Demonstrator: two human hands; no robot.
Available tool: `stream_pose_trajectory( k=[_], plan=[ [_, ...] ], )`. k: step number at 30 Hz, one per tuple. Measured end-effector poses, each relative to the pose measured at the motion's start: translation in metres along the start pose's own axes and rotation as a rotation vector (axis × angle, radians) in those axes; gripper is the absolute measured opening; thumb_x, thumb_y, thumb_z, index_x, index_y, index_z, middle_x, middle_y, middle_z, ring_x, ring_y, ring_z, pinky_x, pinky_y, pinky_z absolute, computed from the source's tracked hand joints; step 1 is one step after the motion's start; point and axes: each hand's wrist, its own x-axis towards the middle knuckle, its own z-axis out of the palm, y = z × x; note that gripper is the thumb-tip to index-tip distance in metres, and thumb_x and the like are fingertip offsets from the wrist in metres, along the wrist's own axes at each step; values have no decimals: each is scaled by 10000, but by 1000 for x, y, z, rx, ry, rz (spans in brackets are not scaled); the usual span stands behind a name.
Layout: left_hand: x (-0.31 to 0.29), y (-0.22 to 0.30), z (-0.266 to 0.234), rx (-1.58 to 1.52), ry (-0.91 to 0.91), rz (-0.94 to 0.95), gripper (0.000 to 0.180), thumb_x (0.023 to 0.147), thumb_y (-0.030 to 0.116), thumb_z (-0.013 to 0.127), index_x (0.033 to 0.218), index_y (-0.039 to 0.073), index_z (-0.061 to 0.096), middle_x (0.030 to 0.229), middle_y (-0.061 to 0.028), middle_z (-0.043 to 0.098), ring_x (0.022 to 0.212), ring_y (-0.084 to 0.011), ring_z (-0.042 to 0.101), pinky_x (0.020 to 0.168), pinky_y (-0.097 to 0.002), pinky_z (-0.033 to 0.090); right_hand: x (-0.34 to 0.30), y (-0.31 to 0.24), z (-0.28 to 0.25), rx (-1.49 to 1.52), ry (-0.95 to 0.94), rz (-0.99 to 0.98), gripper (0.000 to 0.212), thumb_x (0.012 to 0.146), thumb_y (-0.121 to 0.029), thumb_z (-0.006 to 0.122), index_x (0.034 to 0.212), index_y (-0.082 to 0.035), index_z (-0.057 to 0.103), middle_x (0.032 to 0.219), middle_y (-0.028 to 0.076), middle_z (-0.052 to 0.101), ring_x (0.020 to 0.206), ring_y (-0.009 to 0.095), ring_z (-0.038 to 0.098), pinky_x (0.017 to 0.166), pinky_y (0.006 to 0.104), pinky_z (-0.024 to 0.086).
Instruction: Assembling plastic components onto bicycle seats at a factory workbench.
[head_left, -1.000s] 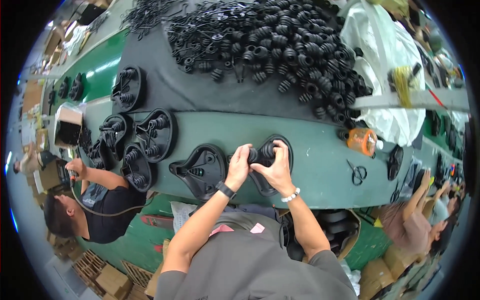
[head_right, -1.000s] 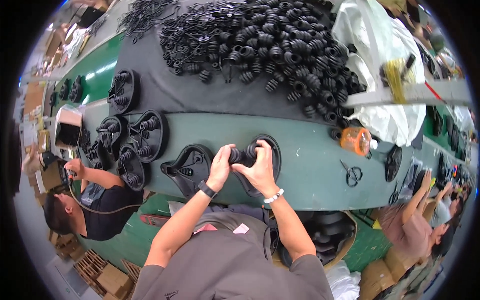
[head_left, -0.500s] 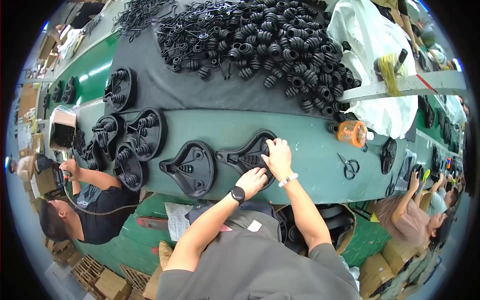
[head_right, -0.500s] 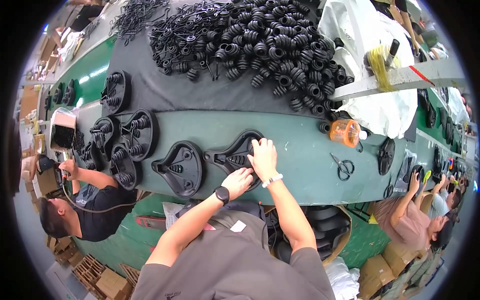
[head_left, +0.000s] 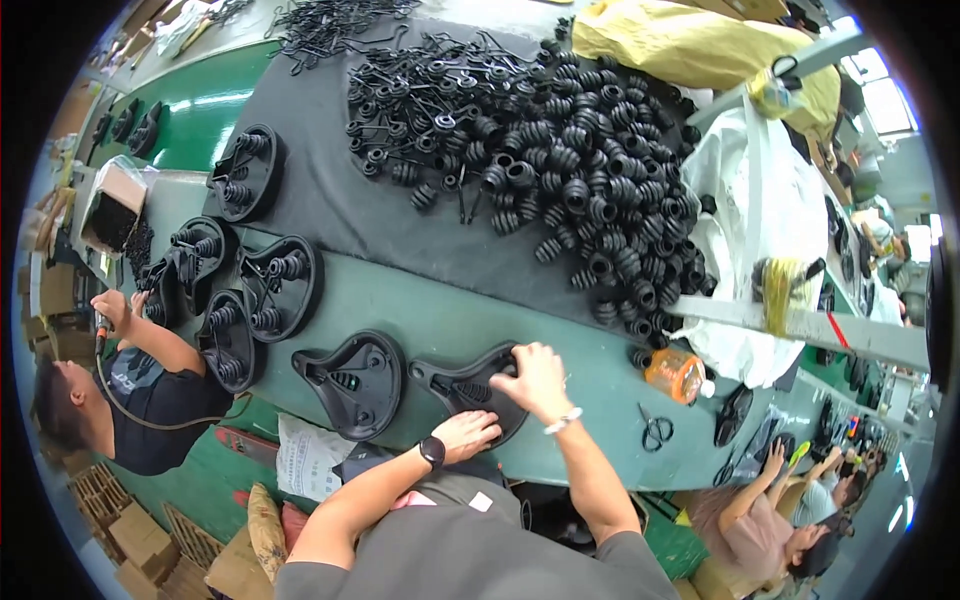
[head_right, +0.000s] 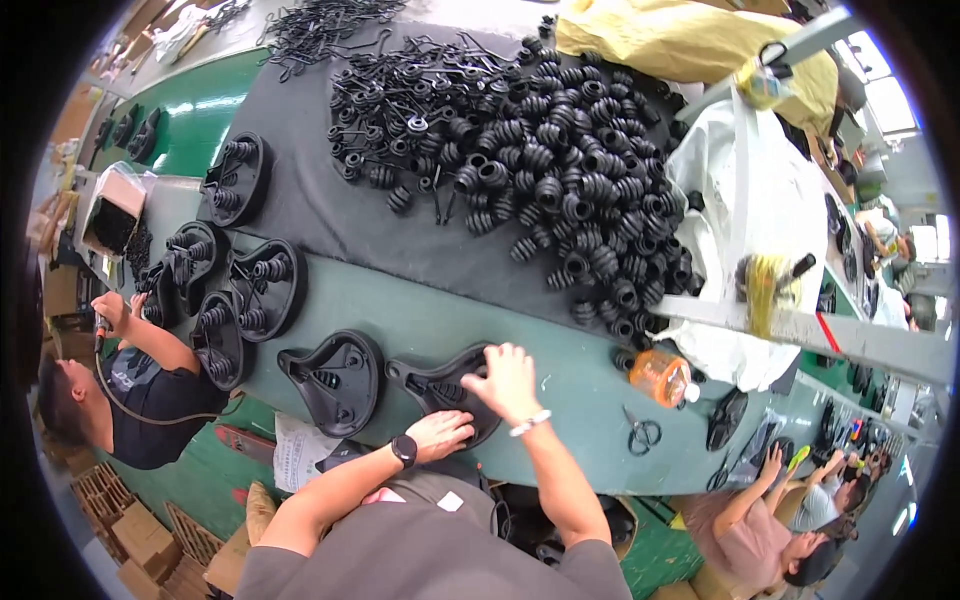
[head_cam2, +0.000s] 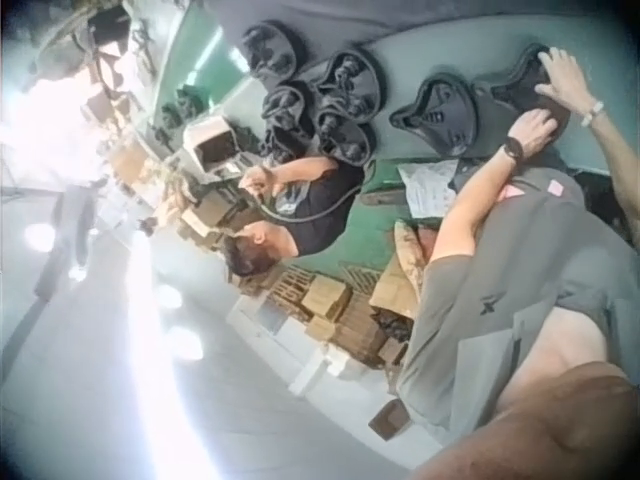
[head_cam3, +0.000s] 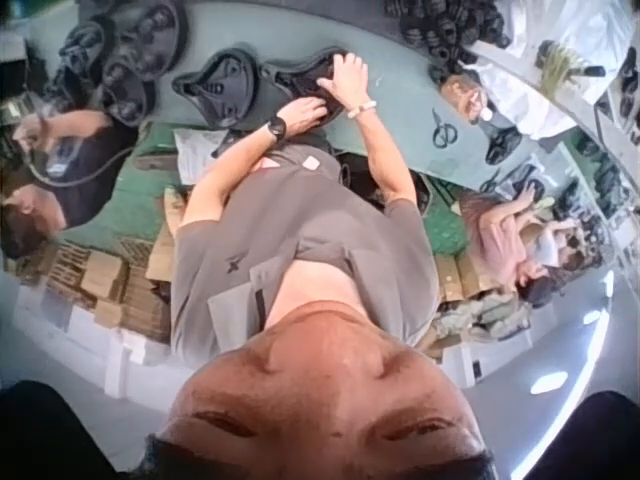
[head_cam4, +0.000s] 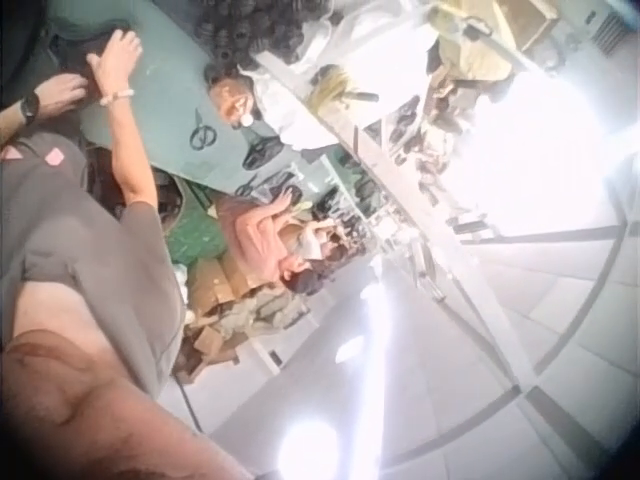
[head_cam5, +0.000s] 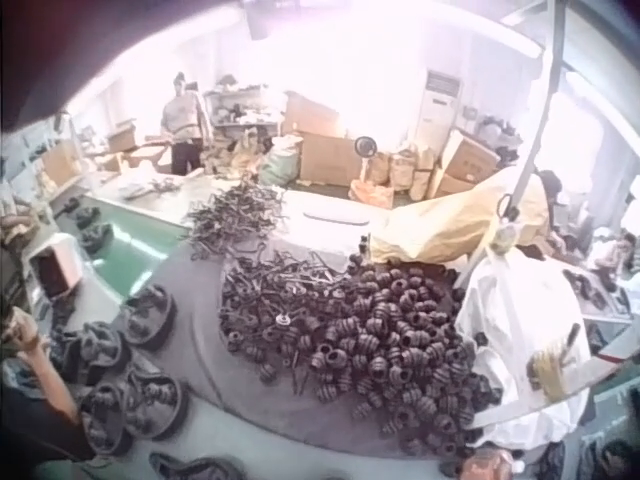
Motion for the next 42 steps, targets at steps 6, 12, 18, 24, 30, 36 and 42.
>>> stream_pose_trajectory(
  k=[6, 12, 18, 24, 30, 36, 42],
  plan=[
    [1, -2, 2, -12, 9, 1, 373, 845, 170, 727, 1168, 66, 574, 1290, -156, 589, 1163, -330, 609, 1028, -434, 497, 148, 76, -163, -239, 914, 20, 939, 726, -308, 864, 1519, -95, 409, 1438, 249, 435, 1205, 450, 518, 1044, 520, 452],
    [-2, 0, -1, -159, 41, -25, 508, 783, 273, 782, 1200, 64, 579, 1408, -201, 510, 1269, -375, 550, 1069, -465, 470, 201, 73, -164, -228, 546, 189, 831, 690, -295, 857, 1428, -165, 495, 1434, 217, 424, 1252, 430, 550, 967, 489, 535],
    [-7, 15, -15, -308, 436, -191, 510, 860, 317, 769, 1232, 29, 570, 1348, -203, 551, 1148, -376, 613, 939, -469, 543, 184, 105, -130, 88, 891, 246, 800, 729, -275, 852, 1399, -69, 466, 1434, 288, 369, 1285, 469, 474, 1018, 511, 490],
    [-17, 21, -70, -682, 858, -605, 817, 862, 275, 791, 1522, 57, 362, 1483, -204, 450, 1181, -332, 624, 1003, -435, 526, 40, -56, -37, 975, 379, -47, 705, 757, 0, 823, 1332, -49, 418, 1128, 49, 480, 940, 148, 541, 840, 307, 530],
    [-92, 15, -79, -429, 851, -603, 550, 874, 135, 745, 1360, 71, 496, 1270, -180, 559, 987, -349, 687, 833, -416, 576, -44, -144, 91, 1589, -106, 236, 584, 895, -63, 776, 1387, -42, 463, 1196, 86, 576, 1017, 162, 610, 872, 310, 555],
    [-182, -6, -85, -1633, 1003, -876, 490, 1071, 544, 468, 1250, 98, 564, 1064, -88, 725, 775, -135, 689, 682, -260, 553, -45, -185, 90, 1749, -403, 283, 530, 998, -74, 627, 1487, -54, 423, 1153, 118, 655, 832, 246, 726, 719, 334, 598],
    [-205, -28, -72, -1728, 1057, -876, 477, 1083, 536, 445, 1241, 111, 591, 987, -36, 696, 777, -131, 677, 677, -257, 539, -30, -200, 94, 1580, -297, 253, 556, 1012, -205, 670, 1495, -54, 438, 1221, 87, 627, 938, 236, 719, 814, 343, 584]
  ],
)
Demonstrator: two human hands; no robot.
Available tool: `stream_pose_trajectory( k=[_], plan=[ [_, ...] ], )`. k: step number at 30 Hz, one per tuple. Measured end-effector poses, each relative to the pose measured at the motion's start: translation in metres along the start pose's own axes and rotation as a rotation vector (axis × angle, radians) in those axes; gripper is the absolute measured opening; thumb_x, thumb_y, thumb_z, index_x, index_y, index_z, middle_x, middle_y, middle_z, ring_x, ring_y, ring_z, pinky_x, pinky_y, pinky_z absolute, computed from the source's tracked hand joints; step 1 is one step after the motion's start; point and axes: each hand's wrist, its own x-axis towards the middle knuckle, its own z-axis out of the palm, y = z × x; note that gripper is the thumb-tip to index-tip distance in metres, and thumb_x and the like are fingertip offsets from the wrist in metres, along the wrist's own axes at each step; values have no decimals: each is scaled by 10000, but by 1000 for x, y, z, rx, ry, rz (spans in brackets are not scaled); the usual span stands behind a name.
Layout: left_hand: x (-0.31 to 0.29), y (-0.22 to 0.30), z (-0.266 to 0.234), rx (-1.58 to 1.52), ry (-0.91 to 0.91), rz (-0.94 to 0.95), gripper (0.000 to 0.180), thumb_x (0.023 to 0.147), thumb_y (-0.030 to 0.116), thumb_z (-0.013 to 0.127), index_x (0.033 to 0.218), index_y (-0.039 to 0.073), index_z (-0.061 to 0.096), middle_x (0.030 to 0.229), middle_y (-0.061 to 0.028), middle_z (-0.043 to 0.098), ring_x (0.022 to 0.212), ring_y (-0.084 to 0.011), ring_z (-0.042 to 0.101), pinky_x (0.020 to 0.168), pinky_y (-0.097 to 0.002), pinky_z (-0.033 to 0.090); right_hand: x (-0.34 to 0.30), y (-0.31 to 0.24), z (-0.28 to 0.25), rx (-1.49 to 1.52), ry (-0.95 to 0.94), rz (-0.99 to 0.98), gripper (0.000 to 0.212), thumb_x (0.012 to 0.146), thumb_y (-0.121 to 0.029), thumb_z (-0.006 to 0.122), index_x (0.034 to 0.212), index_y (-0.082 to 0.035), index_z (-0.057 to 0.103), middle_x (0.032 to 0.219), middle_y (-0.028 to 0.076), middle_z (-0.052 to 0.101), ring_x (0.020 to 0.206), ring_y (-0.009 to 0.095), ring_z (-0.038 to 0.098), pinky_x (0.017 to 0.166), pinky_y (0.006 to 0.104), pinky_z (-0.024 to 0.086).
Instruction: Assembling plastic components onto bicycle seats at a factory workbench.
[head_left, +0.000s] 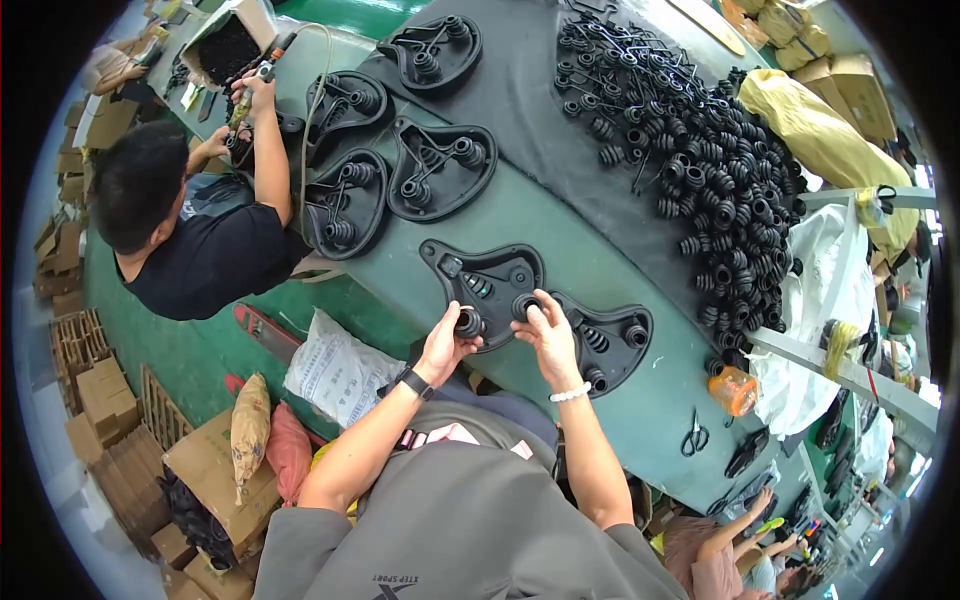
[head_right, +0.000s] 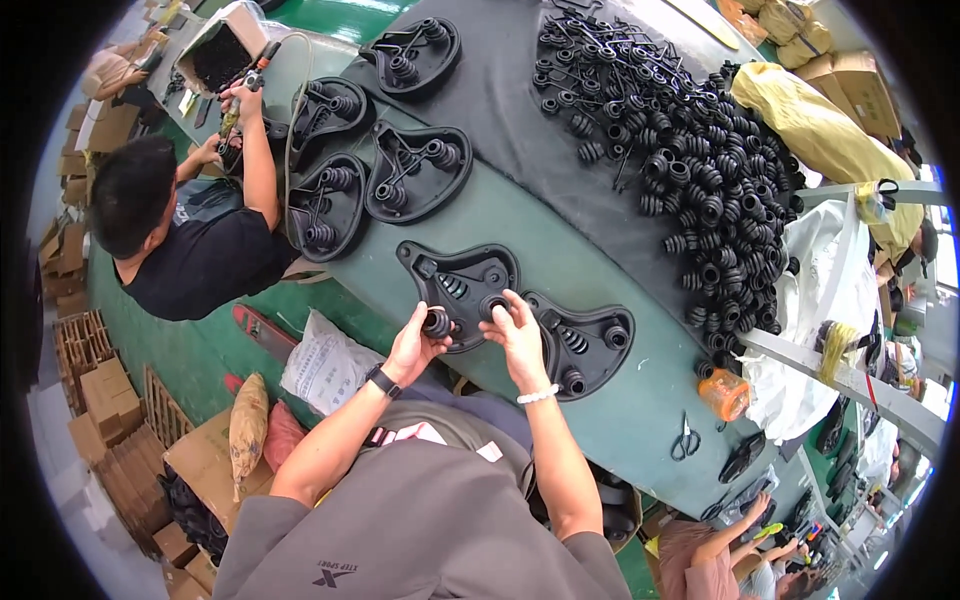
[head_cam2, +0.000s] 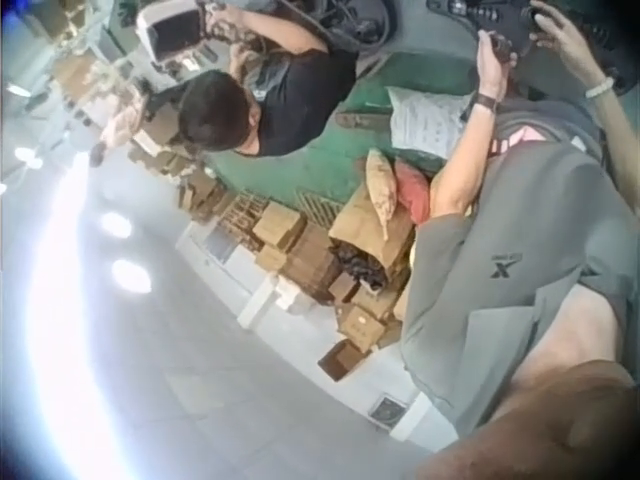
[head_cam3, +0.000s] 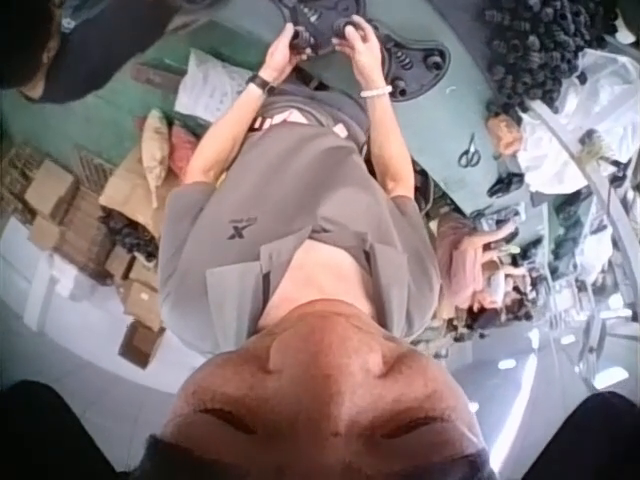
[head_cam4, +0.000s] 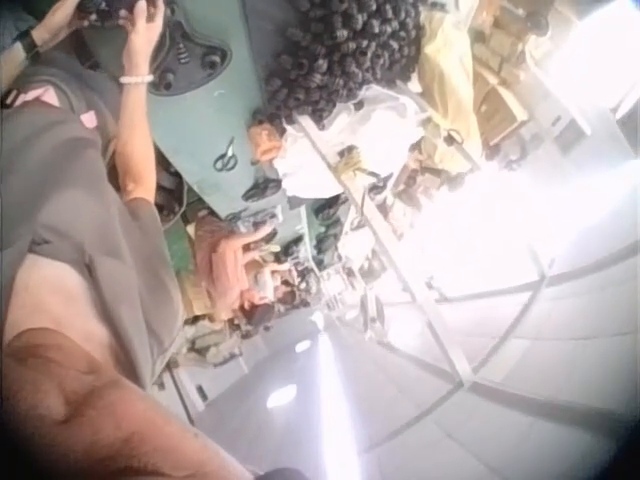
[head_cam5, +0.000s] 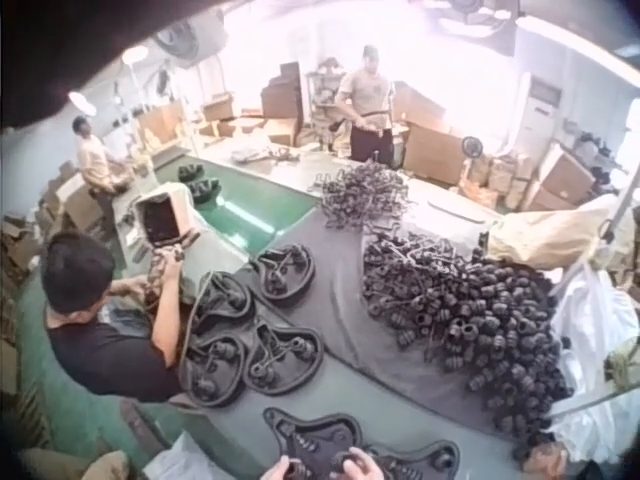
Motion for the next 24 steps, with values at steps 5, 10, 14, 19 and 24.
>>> stream_pose_trajectory(
  k=[5, 10, 14, 19, 24],
  plan=[
    [14, 8, -14, -37, -66, -21, 456, 1076, 471, 504, 1329, 100, 580, 1056, -34, 671, 814, -153, 686, 701, -265, 538, 7, 11, 2, -51, 140, -33, 546, 1009, -207, 669, 1487, -37, 469, 1277, 99, 629, 1025, 200, 691, 861, 321, 558],
    [20, 20, -28, 969, -29, 554, 487, 976, 331, 659, 1350, 29, 582, 1185, -157, 654, 1020, -291, 687, 907, -399, 538, 24, 22, 8, -338, 329, -187, 484, 1026, -131, 582, 1479, 11, 494, 1287, 100, 643, 1089, 151, 642, 880, 311, 555],
    [28, 22, -30, 1289, -399, 790, 405, 955, 319, 651, 1226, 20, 628, 1221, -173, 653, 1123, -348, 627, 980, -453, 480, 53, 20, 18, -854, 406, -504, 389, 1026, -134, 551, 1376, 33, 584, 1297, 152, 655, 1127, 229, 644, 956, 364, 520],
    [53, 24, -33, 1616, -458, 1093, 441, 941, 320, 657, 1273, 32, 616, 1222, -139, 645, 1219, -329, 567, 1054, -446, 432, 85, 31, 31, -1359, 509, -537, 416, 991, -142, 518, 1362, 38, 574, 1328, 210, 607, 1182, 403, 562, 1056, 442, 442],
    [51, 41, -28, 1579, -674, 959, 588, 854, 331, 748, 1356, 86, 565, 1236, -129, 607, 1165, -310, 580, 1034, -444, 442, 63, 19, 32, -1122, 451, -572, 631, 879, -180, 685, 1438, 34, 486, 1415, 260, 519, 1310, 428, 511, 1115, 443, 423]
  ],
)
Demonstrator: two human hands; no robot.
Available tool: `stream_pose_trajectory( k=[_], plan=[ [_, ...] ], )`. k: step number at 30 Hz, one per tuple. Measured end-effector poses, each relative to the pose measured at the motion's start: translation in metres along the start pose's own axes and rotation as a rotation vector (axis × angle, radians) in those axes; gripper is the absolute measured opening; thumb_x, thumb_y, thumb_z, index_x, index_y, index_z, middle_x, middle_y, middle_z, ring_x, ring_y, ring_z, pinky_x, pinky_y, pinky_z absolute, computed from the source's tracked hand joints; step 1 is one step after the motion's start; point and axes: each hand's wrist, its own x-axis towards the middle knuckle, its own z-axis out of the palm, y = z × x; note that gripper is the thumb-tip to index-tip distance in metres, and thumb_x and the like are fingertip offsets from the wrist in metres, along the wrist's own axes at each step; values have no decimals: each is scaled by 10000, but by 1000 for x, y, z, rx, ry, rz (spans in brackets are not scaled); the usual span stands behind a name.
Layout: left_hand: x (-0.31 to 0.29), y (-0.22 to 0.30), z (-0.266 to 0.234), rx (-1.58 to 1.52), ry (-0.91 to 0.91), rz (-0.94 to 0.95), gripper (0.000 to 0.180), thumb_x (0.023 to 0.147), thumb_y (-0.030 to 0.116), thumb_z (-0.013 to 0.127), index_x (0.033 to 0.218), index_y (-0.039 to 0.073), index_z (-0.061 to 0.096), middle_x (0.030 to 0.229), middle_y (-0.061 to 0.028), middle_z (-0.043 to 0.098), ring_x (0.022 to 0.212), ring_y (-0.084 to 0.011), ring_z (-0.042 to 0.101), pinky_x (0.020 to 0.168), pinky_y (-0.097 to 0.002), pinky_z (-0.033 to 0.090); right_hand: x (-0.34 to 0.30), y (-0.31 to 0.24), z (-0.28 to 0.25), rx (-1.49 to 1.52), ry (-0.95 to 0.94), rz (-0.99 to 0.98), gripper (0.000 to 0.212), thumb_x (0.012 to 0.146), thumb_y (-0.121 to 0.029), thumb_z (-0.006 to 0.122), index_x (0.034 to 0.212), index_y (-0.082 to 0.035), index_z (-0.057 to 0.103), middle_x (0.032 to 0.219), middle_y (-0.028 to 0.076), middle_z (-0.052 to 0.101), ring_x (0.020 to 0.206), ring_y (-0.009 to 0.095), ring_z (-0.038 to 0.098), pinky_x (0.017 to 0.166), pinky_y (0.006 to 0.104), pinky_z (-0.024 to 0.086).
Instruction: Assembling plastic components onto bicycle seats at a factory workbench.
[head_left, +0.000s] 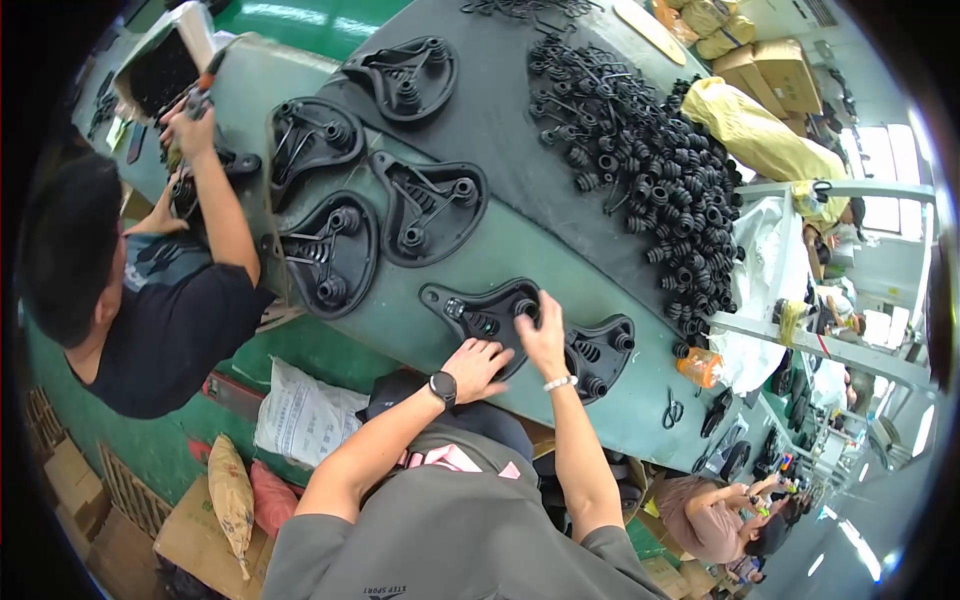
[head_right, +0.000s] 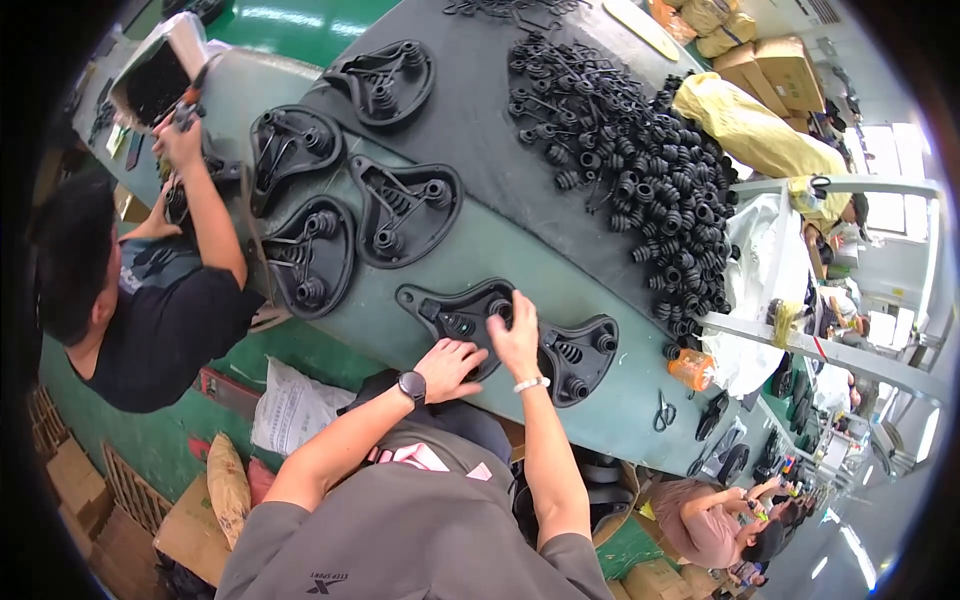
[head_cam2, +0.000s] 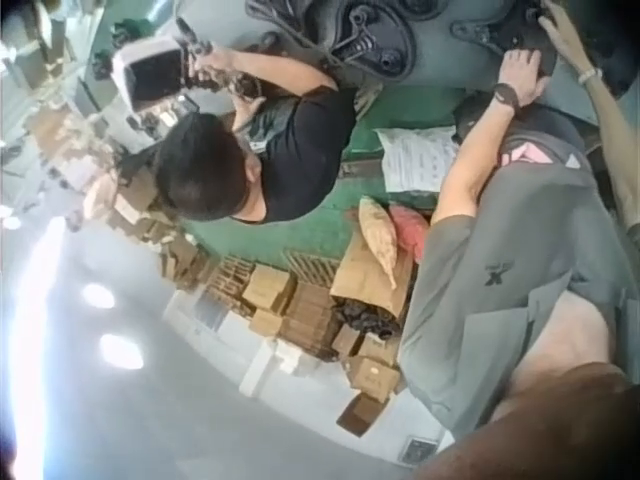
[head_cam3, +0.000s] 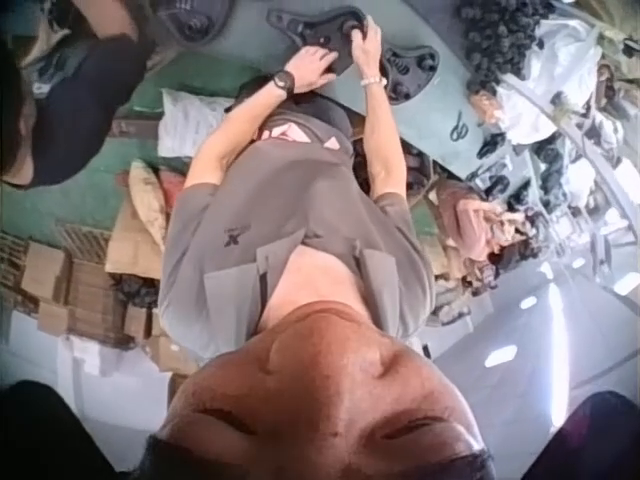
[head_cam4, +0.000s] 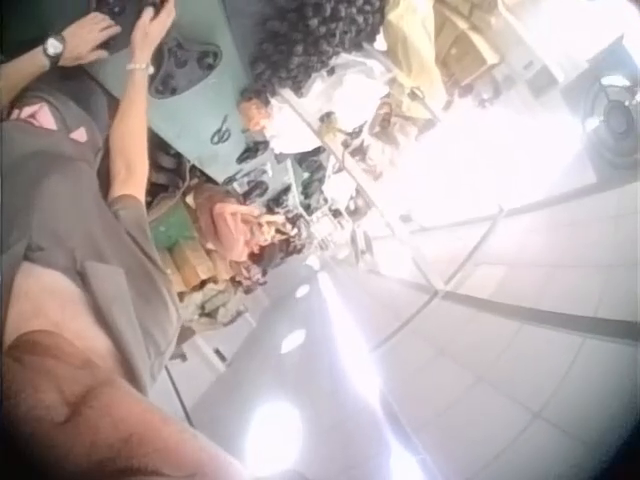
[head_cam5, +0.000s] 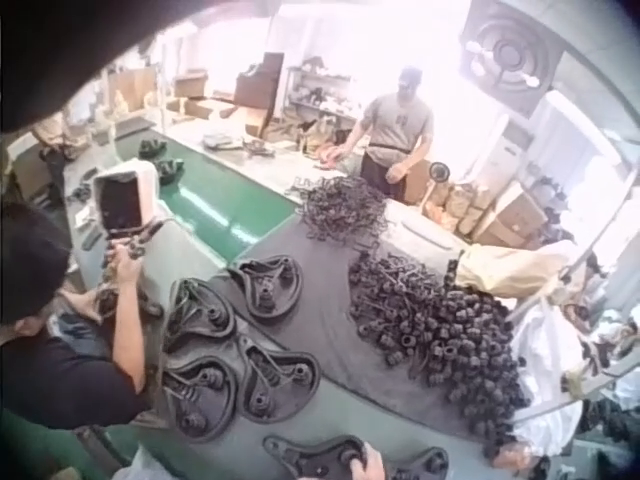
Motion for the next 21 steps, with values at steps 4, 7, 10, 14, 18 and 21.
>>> stream_pose_trajectory(
  k=[4, 7, 10, 14, 18, 21],
  plan=[
    [1, -13, 6, 59, -68, 59, 522, 780, 197, 803, 1262, 129, 614, 1173, -90, 602, 1080, -287, 590, 951, -428, 492, 1, -22, 9, -223, -95, -123, 612, 814, -97, 751, 1374, -6, 520, 1385, 226, 527, 1231, 436, 533, 1055, 488, 458],
    [3, -16, 10, 32, -110, 73, 516, 775, 202, 807, 1251, 131, 621, 1156, -81, 609, 1089, -286, 590, 952, -427, 497, 2, -28, 12, -388, -57, -136, 585, 800, -77, 751, 1344, -33, 540, 1334, 198, 544, 1138, 420, 543, 986, 495, 479],
    [10, -12, 6, 59, -201, 32, 540, 785, 229, 807, 1277, 120, 612, 1196, -96, 615, 1164, -297, 566, 1013, -426, 472, 9, -26, 12, -344, -94, -88, 586, 811, -155, 763, 1344, -32, 552, 1359, 186, 544, 1167, 418, 534, 1001, 498, 469],
    [22, -10, -22, -211, -25, -40, 616, 798, 290, 815, 1298, 20, 576, 1303, -200, 592, 1216, -390, 556, 1071, -491, 444, 63, -2, -15, 6, 140, 82, 469, 857, -278, 764, 1216, 2, 653, 1086, 173, 695, 936, 306, 673, 856, 418, 544],
    [44, -31, -56, 65, 358, -314, 603, 837, 309, 783, 1298, 0, 549, 1282, -201, 593, 1225, -392, 539, 1069, -514, 414, 205, 32, -77, 118, 250, 203, 357, 877, -210, 744, 1140, 14, 653, 907, 132, 667, 806, 281, 638, 774, 401, 523],
    [45, -57, -45, 140, 176, -357, 567, 859, 362, 755, 1269, 12, 578, 1252, -170, 610, 1195, -364, 549, 1078, -521, 381, 322, 10, -81, -86, 329, 3, 521, 879, -287, 713, 1286, 19, 606, 1232, 206, 635, 1175, 396, 563, 1020, 471, 459]
  ],
)
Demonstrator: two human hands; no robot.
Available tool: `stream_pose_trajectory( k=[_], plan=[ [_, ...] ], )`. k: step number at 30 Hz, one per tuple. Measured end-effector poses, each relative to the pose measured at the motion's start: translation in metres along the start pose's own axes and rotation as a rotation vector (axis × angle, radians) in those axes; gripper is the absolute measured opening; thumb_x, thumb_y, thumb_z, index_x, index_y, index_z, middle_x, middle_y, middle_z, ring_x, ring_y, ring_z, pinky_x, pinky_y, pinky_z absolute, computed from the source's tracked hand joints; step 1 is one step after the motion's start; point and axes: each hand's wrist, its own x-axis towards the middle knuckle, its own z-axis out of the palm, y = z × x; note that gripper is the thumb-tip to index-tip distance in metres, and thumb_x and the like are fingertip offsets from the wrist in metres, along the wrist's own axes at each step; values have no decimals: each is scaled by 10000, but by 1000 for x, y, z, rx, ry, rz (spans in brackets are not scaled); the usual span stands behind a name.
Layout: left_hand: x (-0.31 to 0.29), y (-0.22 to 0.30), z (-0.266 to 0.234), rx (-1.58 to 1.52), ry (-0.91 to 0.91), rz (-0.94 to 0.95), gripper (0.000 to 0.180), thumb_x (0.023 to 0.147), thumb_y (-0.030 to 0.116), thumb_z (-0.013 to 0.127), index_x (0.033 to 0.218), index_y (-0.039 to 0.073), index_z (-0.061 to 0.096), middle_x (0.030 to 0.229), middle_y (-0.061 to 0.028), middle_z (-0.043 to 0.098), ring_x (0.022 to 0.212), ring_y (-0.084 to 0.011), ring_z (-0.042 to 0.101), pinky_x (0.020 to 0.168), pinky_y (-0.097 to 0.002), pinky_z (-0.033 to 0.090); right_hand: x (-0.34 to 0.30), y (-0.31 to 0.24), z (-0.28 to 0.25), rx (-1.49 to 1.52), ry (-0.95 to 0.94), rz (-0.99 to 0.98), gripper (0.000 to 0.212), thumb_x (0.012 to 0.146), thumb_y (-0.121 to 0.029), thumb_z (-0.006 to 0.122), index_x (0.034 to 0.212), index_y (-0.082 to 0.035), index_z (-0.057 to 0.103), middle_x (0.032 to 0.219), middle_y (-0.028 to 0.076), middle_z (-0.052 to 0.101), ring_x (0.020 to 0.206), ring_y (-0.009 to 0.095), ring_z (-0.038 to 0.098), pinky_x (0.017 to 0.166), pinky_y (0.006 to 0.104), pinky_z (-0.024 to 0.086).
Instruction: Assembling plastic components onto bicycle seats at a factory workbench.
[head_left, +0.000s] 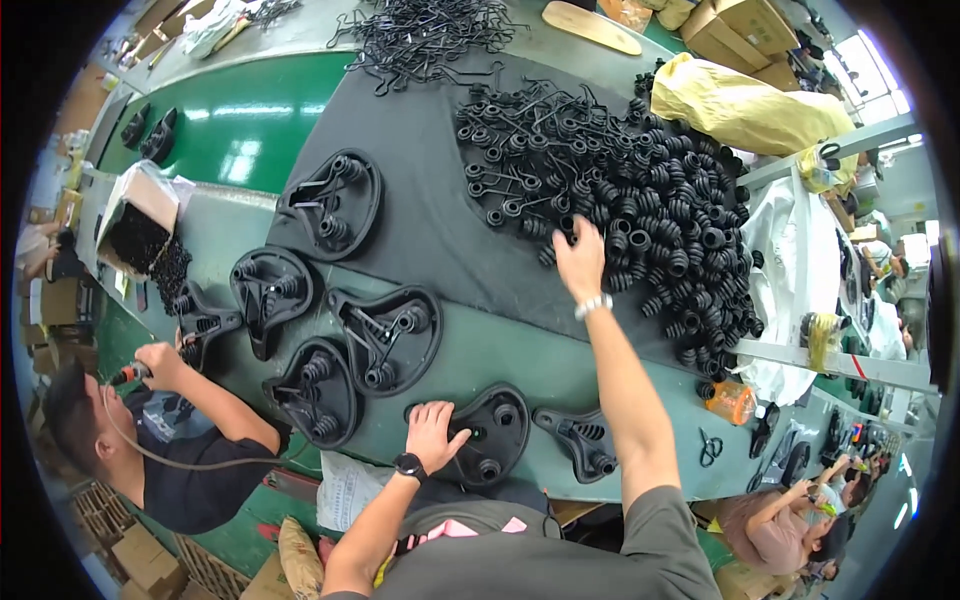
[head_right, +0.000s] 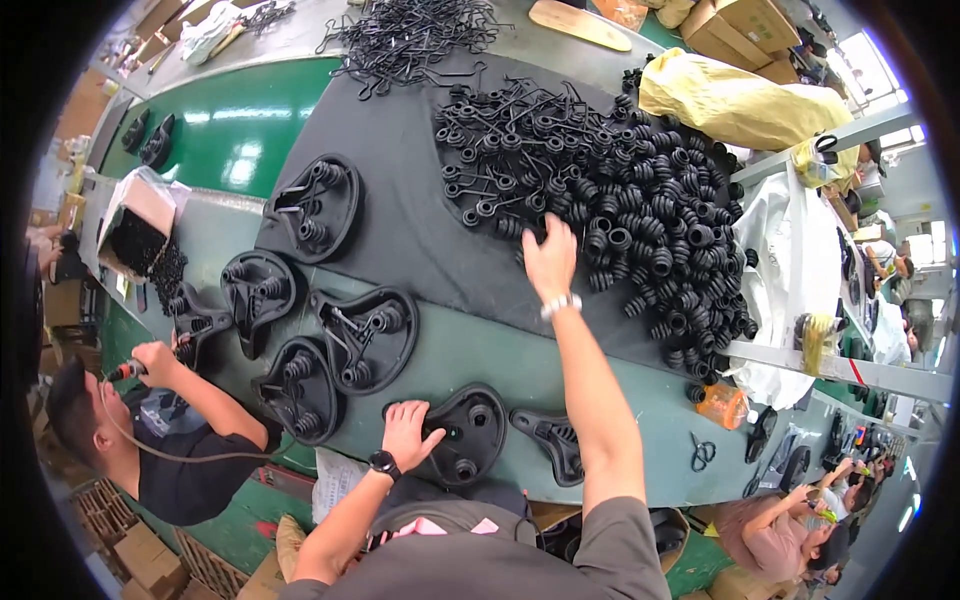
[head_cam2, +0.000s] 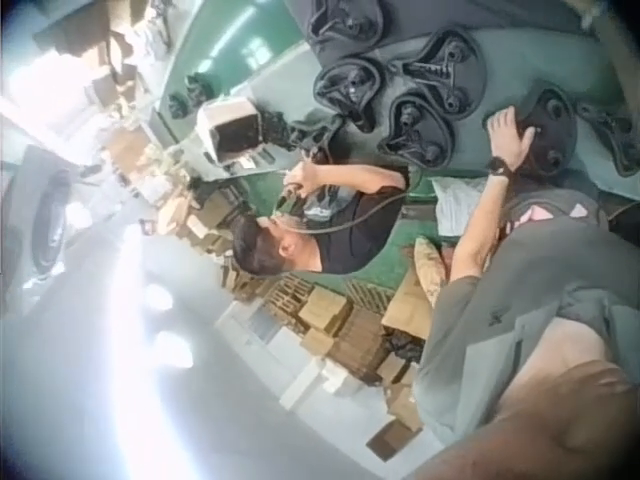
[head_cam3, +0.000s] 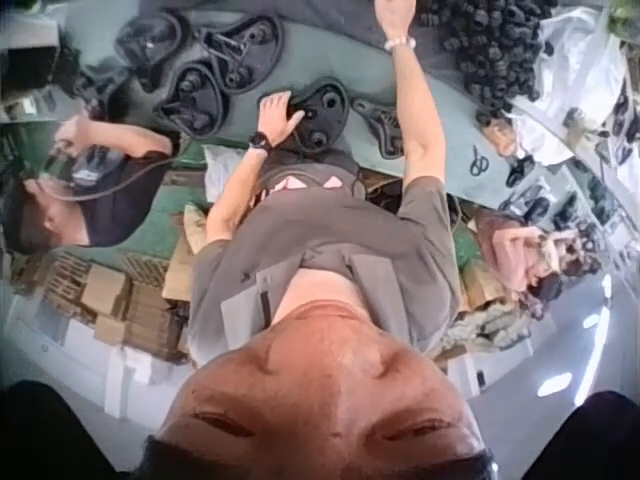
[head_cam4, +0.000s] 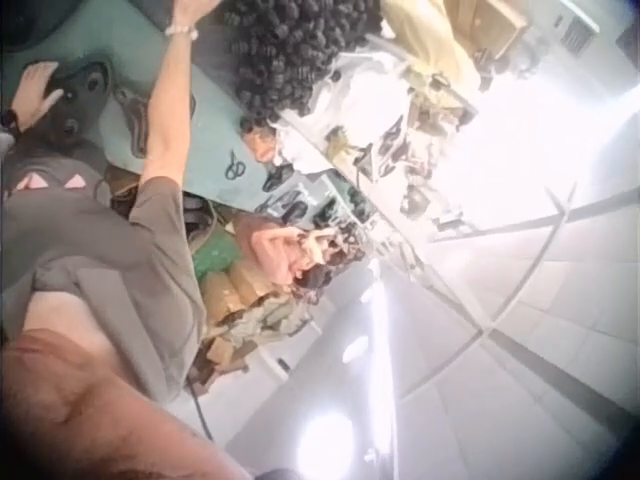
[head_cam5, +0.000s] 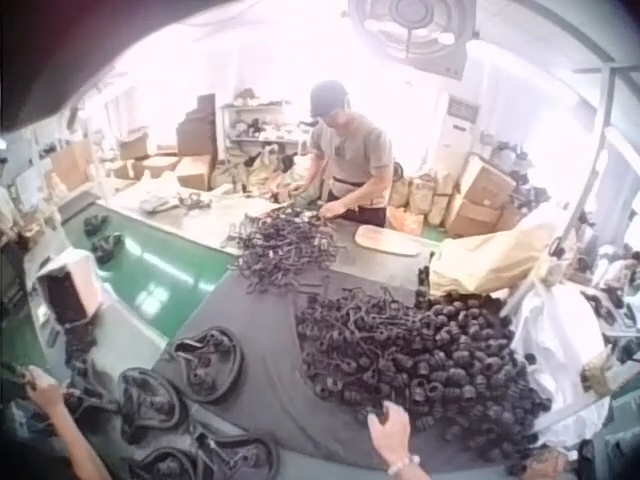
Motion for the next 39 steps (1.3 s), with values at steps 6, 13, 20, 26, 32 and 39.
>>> stream_pose_trajectory(
  k=[6, 13, 20, 26, 32, 39],
  plan=[
    [-1, -5, 20, 35, 48, 5, 406, 868, 264, 726, 1194, 46, 620, 1200, -133, 625, 1168, -345, 566, 1068, -520, 377, 140, -7, 47, -418, -72, 72, 541, 825, -357, 709, 1225, -4, 619, 1257, 225, 597, 1208, 421, 546, 1016, 518, 476],
    [8, -4, 18, 63, 38, 39, 409, 859, 220, 731, 1207, 54, 595, 1204, -137, 619, 1152, -365, 564, 1064, -534, 381, 141, -7, 53, -506, 148, -103, 269, 822, -253, 662, 1052, -118, 696, 1179, 151, 593, 1161, 348, 520, 948, 501, 450],
    [3, -1, 32, 85, -13, 28, 400, 881, 242, 677, 1200, 14, 598, 1183, -181, 611, 1153, -406, 537, 1081, -555, 349, 173, -52, 95, -351, -6, -159, 278, 979, -230, 484, 1048, -110, 725, 1093, 111, 697, 1071, 323, 614, 887, 475, 504],
    [2, 8, 26, 147, -27, 63, 394, 930, 259, 628, 1218, -9, 604, 1189, -209, 621, 1142, -416, 548, 1033, -537, 392, 133, -77, 34, 148, 29, -192, 188, 925, -121, 574, 1068, -35, 660, 1151, 139, 609, 1012, 338, 581, 847, 439, 521],
    [3, 6, 18, 105, -79, 64, 415, 940, 280, 641, 1263, 19, 620, 1242, -240, 631, 1205, -443, 541, 1057, -561, 387, -51, -20, -77, 381, 40, -361, 310, 809, 27, 617, 1114, -29, 641, 1206, 150, 605, 1143, 357, 569, 975, 459, 503],
    [-12, -20, 24, 153, -42, 23, 391, 940, 266, 635, 1210, -16, 614, 1180, -225, 639, 1109, -430, 566, 1000, -530, 410, -185, 99, -37, -461, -331, -288, 157, 814, -195, 611, 846, -112, 741, 951, 133, 680, 1085, 339, 580, 959, 500, 467]
  ],
)
